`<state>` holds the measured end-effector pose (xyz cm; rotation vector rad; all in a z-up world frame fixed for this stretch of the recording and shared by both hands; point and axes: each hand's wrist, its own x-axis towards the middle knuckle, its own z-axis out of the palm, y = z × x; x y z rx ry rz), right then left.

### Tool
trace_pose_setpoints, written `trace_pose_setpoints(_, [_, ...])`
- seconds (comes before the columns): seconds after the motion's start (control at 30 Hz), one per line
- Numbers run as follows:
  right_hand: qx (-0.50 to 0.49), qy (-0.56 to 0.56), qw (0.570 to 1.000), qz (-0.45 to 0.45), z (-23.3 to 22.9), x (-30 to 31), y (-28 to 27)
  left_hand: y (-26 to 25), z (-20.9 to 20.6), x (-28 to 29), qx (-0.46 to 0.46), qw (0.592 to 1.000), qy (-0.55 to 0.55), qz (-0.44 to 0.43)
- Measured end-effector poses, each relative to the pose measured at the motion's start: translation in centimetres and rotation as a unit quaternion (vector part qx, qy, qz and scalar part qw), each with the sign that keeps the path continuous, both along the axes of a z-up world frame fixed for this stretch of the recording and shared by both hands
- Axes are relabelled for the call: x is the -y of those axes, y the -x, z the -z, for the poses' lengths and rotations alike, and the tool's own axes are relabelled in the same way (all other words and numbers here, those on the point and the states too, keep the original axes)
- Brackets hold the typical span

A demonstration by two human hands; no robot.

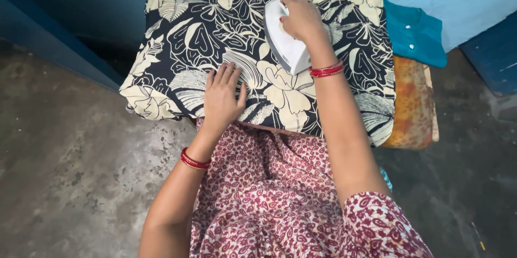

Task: Iron a floral-patterned cloth on a flat surface.

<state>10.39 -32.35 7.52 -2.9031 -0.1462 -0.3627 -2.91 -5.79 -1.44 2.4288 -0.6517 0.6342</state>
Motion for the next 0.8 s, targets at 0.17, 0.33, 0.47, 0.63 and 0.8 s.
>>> trace_pose_setpoints(0.17, [-0.114,-0.034,0.993,0.000,-1.6,-1.5,4.5,-0.6,0.8,0.0,-0.006,1.000,-0.014,0.000])
trace_pose_setpoints(0.33, [-0.140,0.001,0.989,-0.037,-2.3,-2.1,12.5,0.0,0.1,0.0,-0.019,1.000,-0.008,0.002])
trace_pose_setpoints(0.47, [-0.109,0.007,0.990,-0.094,-2.6,-2.7,18.4,0.0,0.5,0.0,-0.006,1.000,-0.008,-0.004])
trace_pose_setpoints(0.63, [-0.091,-0.005,0.991,-0.102,-3.6,-4.1,22.3,-0.1,0.7,0.0,0.006,1.000,-0.001,-0.008])
trace_pose_setpoints(0.8, [-0.023,0.017,0.995,-0.095,-2.2,-4.1,19.7,0.0,0.5,0.0,0.019,1.000,0.010,-0.005])
